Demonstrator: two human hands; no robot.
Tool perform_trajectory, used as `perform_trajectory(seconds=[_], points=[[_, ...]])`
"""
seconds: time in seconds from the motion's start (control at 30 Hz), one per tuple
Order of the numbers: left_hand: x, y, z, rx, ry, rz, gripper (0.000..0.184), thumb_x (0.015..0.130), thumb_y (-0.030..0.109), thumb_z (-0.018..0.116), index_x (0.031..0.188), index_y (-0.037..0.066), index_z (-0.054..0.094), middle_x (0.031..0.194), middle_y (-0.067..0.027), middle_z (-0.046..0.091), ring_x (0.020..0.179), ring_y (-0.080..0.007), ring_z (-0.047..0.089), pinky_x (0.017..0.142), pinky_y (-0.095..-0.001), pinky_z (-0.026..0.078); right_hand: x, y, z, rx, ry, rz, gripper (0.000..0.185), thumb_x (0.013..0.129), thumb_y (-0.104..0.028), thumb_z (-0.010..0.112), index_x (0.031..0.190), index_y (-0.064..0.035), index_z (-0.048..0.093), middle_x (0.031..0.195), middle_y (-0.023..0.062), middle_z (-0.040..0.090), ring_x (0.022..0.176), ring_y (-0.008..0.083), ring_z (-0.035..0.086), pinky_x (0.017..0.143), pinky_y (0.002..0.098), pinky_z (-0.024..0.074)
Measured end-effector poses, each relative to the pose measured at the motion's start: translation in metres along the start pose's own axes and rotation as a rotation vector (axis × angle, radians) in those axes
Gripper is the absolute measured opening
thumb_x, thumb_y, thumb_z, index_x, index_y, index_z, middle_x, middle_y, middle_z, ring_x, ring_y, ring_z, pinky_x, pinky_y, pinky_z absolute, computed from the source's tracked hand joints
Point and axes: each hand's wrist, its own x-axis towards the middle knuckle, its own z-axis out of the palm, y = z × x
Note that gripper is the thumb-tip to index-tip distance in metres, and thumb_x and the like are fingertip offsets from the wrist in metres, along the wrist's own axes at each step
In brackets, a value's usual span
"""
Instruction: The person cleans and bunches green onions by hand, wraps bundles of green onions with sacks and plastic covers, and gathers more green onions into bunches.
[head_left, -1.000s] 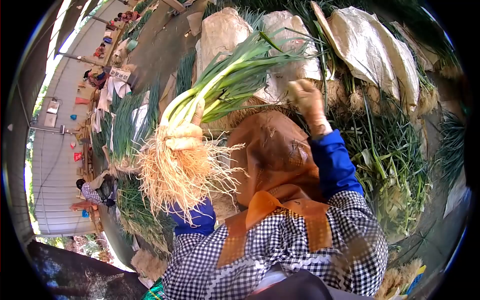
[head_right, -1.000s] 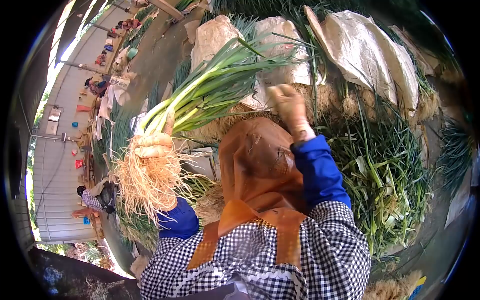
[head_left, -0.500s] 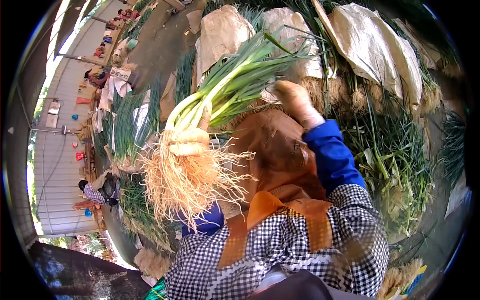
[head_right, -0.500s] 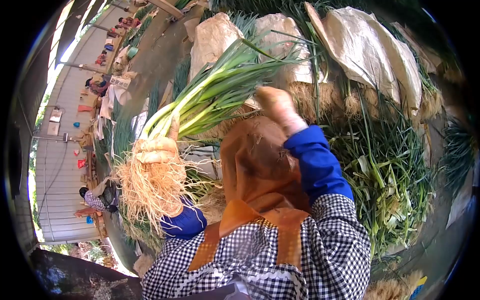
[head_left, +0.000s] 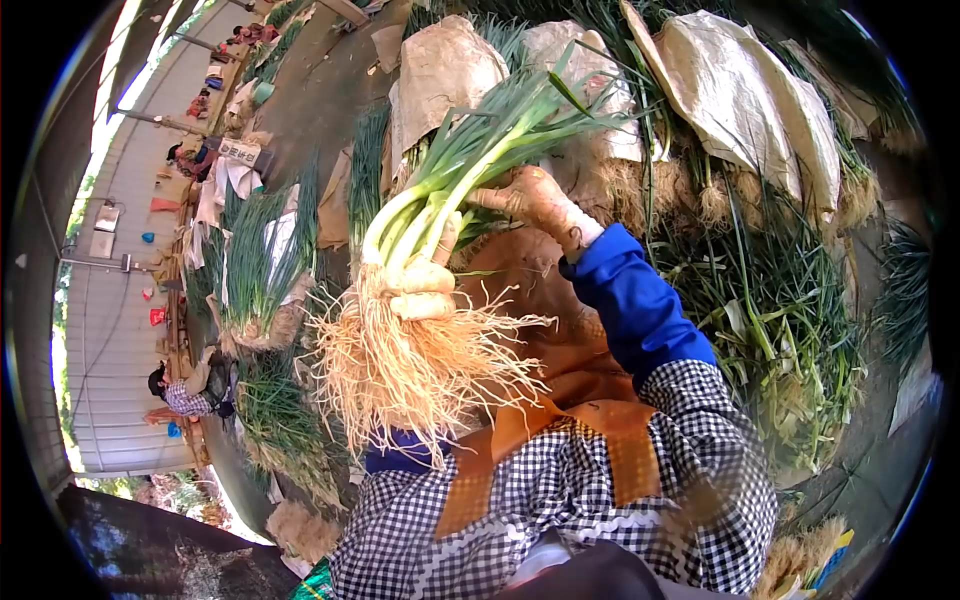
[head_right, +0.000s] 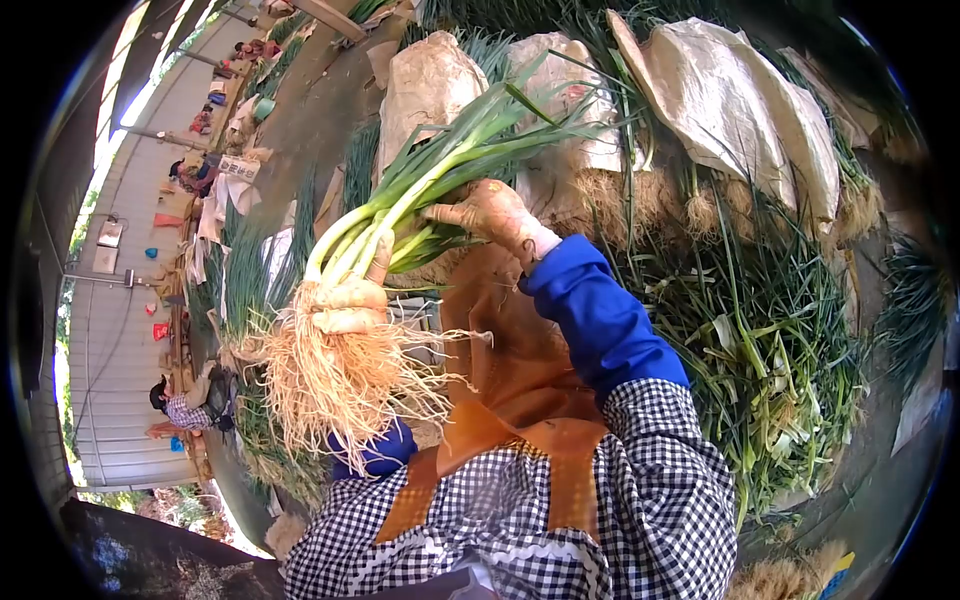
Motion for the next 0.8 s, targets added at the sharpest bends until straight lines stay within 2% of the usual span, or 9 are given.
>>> perform_trajectory(seconds=[0.07, 0.2, 0.27, 0.43, 0.5, 0.6, 0.67, 0.7, 0.8], points=[[-0.001, -0.001, -0.002, -0.006, 0.006, -0.004, 0.053, 0.089, 0.014, 0.046, 0.136, 0.003, 0.025, 0.126, -0.0165, 0.034, 0.073, -0.014, 0.054, 0.057, -0.0255, 0.048, -0.004, -0.005, -0.006, -0.181, -0.088, 0.152, 0.044, 0.074, -0.036, 0.072, 0.1, -0.0011, 0.064, 0.09, 0.0109, 0.067, 0.084, 0.0173, 0.061, 0.078, 0.0289, 0.0461], [0.0, -0.003, -0.006, -0.017, 0.017, 0.001, 0.053, 0.089, 0.015, 0.047, 0.135, 0.003, 0.026, 0.124, -0.0162, 0.035, 0.074, -0.0146, 0.054, 0.058, -0.0263, 0.048, -0.01, 0.013, 0.006, -0.067, 0.102, 0.206, 0.046, 0.071, -0.036, 0.075, 0.099, -0.0012, 0.064, 0.09, 0.0097, 0.067, 0.085, 0.0169, 0.062, 0.076, 0.0295, 0.0463], [0.0, -0.001, -0.006, -0.014, 0.016, 0.002, 0.053, 0.089, 0.015, 0.047, 0.135, 0.002, 0.026, 0.123, -0.0161, 0.036, 0.074, -0.015, 0.054, 0.058, -0.0267, 0.048, -0.012, 0.01, 0.011, -0.112, 0.115, 0.165, 0.059, 0.068, -0.053, 0.069, 0.103, -0.0055, 0.063, 0.093, 0.0155, 0.065, 0.088, 0.0278, 0.062, 0.078, 0.0339, 0.0472], [0.002, -0.002, -0.01, -0.014, 0.015, -0.004, 0.052, 0.088, 0.015, 0.048, 0.134, 0.002, 0.027, 0.121, -0.0158, 0.037, 0.074, -0.0157, 0.055, 0.059, -0.0277, 0.048, -0.011, 0.019, 0.006, -0.372, -0.226, 0.12, 0.055, 0.072, -0.053, 0.064, 0.103, -0.0068, 0.063, 0.09, 0.0172, 0.065, 0.086, 0.0319, 0.061, 0.076, 0.0363, 0.0479], [0.001, -0.003, -0.013, -0.024, 0.012, -0.003, 0.052, 0.088, 0.015, 0.048, 0.134, 0.002, 0.027, 0.12, -0.0157, 0.037, 0.074, -0.0161, 0.055, 0.059, -0.028, 0.048, -0.018, 0.028, -0.005, -0.435, -0.255, 0.073, 0.039, 0.081, -0.04, 0.061, 0.098, -0.0056, 0.065, 0.086, 0.0154, 0.066, 0.081, 0.0263, 0.063, 0.073, 0.0337, 0.049], [0.0, -0.003, -0.016, -0.032, 0.017, 0.01, 0.052, 0.088, 0.015, 0.049, 0.134, 0.002, 0.028, 0.118, -0.0155, 0.038, 0.074, -0.0165, 0.055, 0.06, -0.0286, 0.049, -0.047, 0.064, -0.057, -0.72, 0.131, 0.004, 0.017, 0.084, -0.022, 0.058, 0.083, -0.0056, 0.064, 0.071, 0.012, 0.063, 0.065, 0.0236, 0.062, 0.06, 0.034, 0.0497], [-0.004, -0.003, -0.017, -0.036, 0.019, 0.028, 0.052, 0.088, 0.015, 0.049, 0.133, 0.001, 0.028, 0.117, -0.0154, 0.039, 0.074, -0.0168, 0.055, 0.06, -0.029, 0.049, -0.071, 0.095, -0.12, -1.109, 0.086, 0.342, 0.019, 0.085, -0.025, 0.058, 0.076, -0.0085, 0.063, 0.07, 0.0114, 0.062, 0.064, 0.0207, 0.062, 0.058, 0.031, 0.0502], [-0.005, -0.002, -0.016, -0.034, 0.014, 0.038, 0.052, 0.088, 0.015, 0.049, 0.133, 0.001, 0.028, 0.116, -0.0153, 0.039, 0.074, -0.017, 0.056, 0.061, -0.0292, 0.049, -0.081, 0.099, -0.147, -1.305, -0.108, 0.741, 0.021, 0.086, -0.03, 0.057, 0.084, -0.0101, 0.065, 0.076, 0.0074, 0.065, 0.069, 0.0191, 0.064, 0.062, 0.0298, 0.0519], [-0.004, 0.002, -0.016, -0.031, 0.002, 0.044, 0.052, 0.087, 0.015, 0.05, 0.133, 0.001, 0.029, 0.115, -0.0151, 0.039, 0.074, -0.0175, 0.056, 0.061, -0.0298, 0.049, -0.093, 0.097, -0.141, -1.228, -0.11, 0.4, 0.025, 0.081, -0.035, 0.063, 0.087, -0.0104, 0.067, 0.084, 0.0037, 0.067, 0.074, 0.0176, 0.065, 0.061, 0.0288, 0.0526]])
